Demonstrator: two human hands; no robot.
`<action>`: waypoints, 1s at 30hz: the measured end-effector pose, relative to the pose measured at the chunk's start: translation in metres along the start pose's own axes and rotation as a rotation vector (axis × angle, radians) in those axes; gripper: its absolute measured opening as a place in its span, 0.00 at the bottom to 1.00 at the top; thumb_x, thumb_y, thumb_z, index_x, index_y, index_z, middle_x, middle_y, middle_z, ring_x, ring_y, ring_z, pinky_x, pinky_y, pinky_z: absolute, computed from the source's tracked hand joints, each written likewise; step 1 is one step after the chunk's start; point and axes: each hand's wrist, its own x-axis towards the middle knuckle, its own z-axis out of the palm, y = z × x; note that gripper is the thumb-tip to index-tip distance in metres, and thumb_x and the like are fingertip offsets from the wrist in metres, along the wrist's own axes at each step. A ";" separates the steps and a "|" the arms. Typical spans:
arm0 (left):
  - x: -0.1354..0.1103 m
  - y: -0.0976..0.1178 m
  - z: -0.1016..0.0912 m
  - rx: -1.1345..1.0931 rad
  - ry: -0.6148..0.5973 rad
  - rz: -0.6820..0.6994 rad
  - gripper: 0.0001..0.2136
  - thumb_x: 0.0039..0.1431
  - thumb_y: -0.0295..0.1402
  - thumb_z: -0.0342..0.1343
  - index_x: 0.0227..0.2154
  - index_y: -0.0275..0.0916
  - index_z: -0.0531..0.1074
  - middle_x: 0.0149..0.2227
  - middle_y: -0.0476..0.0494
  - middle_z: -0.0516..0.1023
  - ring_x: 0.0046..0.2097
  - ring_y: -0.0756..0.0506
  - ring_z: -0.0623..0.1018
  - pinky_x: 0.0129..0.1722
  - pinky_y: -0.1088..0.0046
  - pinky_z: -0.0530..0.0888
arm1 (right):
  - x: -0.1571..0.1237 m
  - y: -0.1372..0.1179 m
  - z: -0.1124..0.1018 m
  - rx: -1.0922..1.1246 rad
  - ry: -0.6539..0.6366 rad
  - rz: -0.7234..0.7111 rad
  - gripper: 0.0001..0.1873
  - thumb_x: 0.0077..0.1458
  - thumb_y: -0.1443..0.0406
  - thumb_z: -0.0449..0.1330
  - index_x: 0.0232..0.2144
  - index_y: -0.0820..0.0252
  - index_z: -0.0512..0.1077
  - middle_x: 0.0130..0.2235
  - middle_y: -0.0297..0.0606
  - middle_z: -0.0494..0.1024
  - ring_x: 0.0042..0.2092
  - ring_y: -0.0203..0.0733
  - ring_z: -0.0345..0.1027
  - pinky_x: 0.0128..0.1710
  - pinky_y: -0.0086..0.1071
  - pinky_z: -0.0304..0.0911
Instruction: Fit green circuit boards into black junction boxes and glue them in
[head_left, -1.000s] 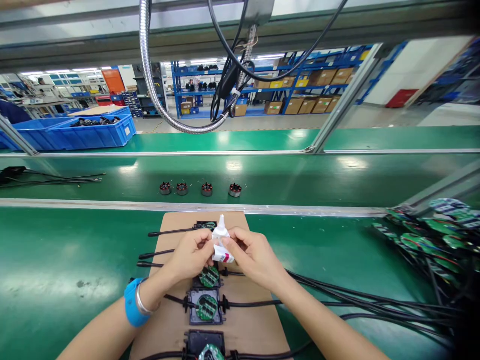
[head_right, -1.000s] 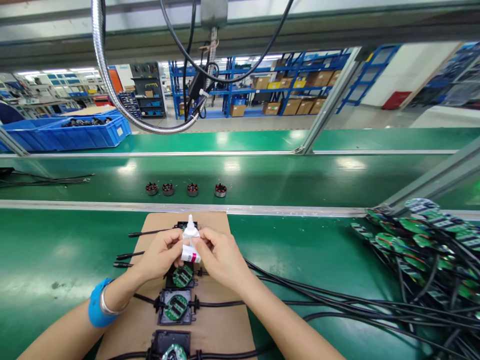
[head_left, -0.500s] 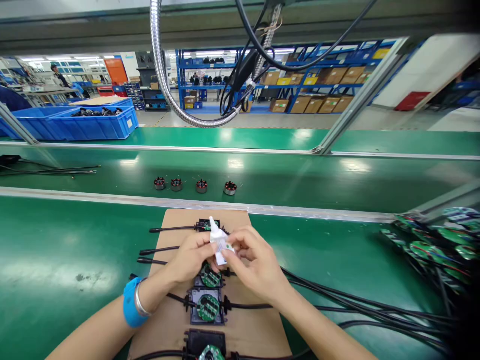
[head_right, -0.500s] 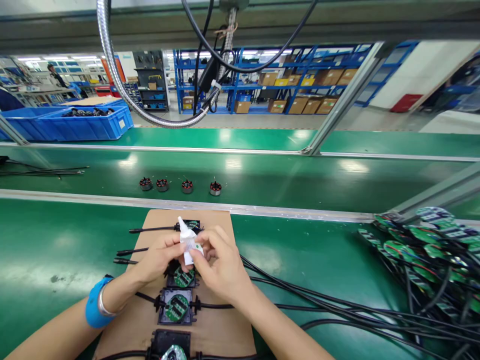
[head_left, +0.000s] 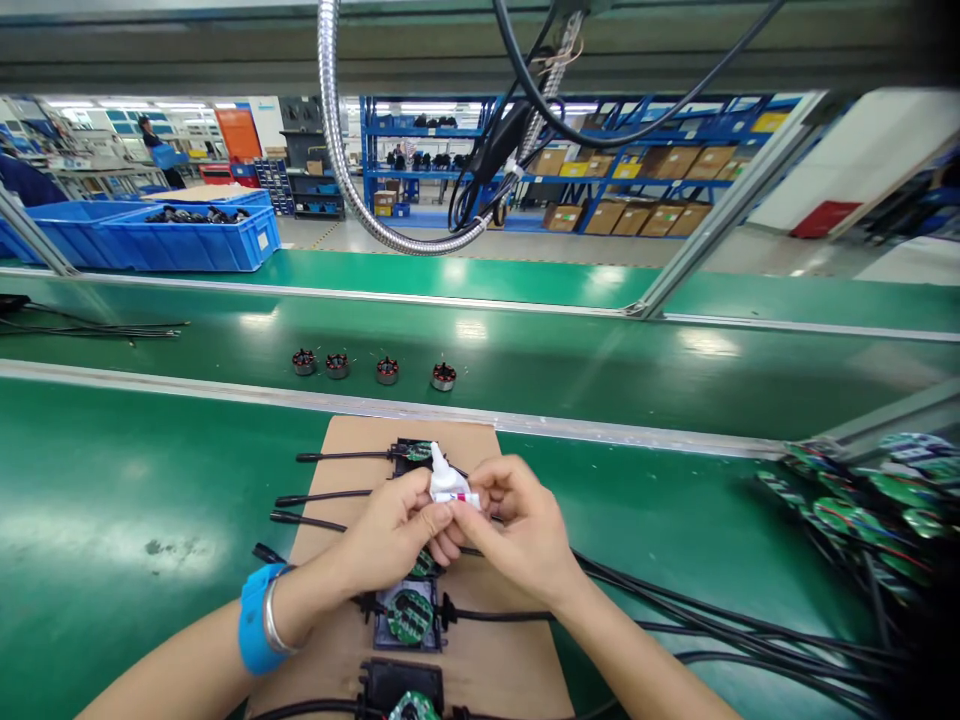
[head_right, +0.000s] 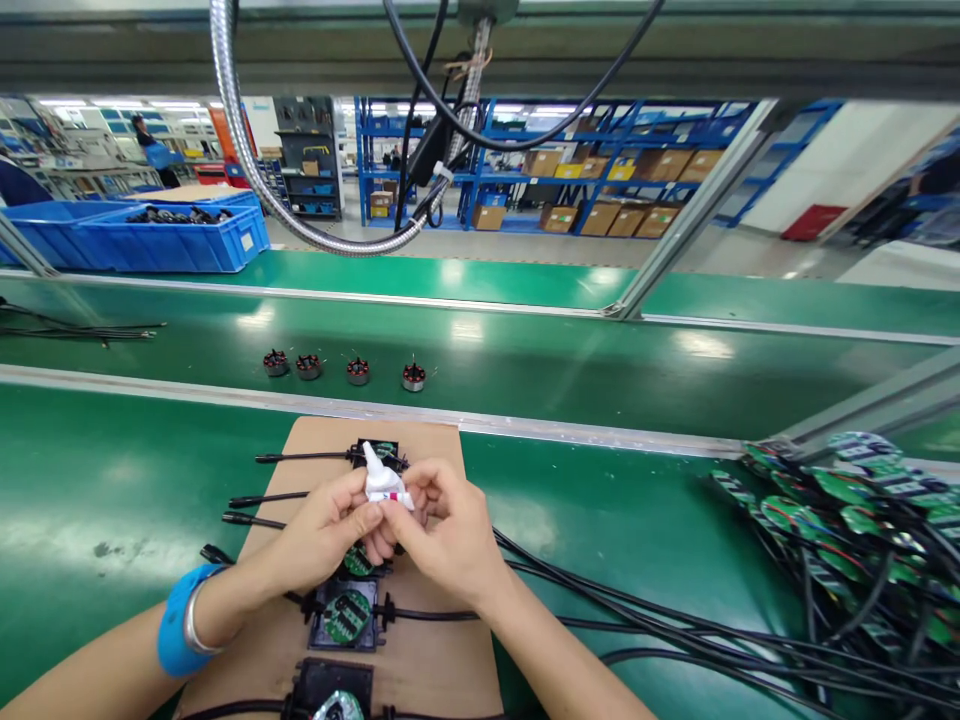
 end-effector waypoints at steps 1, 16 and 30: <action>0.001 -0.002 0.002 -0.007 0.019 -0.008 0.23 0.56 0.52 0.56 0.36 0.33 0.66 0.25 0.46 0.73 0.24 0.50 0.74 0.26 0.74 0.73 | -0.002 0.001 0.002 0.030 0.006 0.044 0.10 0.55 0.64 0.60 0.41 0.57 0.68 0.29 0.33 0.70 0.26 0.35 0.65 0.24 0.27 0.63; 0.005 -0.018 0.017 -0.229 -0.028 -0.107 0.29 0.50 0.59 0.55 0.33 0.32 0.69 0.25 0.44 0.73 0.25 0.49 0.75 0.26 0.72 0.73 | -0.003 0.008 -0.002 -0.231 -0.225 -0.119 0.11 0.62 0.65 0.49 0.45 0.55 0.67 0.36 0.37 0.73 0.34 0.39 0.69 0.33 0.31 0.63; -0.001 0.001 -0.043 1.035 0.129 0.180 0.15 0.60 0.29 0.48 0.50 0.35 0.67 0.49 0.38 0.74 0.48 0.41 0.73 0.47 0.64 0.70 | 0.109 0.031 -0.020 0.010 -0.636 0.611 0.14 0.44 0.57 0.56 0.17 0.60 0.65 0.16 0.29 0.62 0.19 0.30 0.50 0.19 0.26 0.43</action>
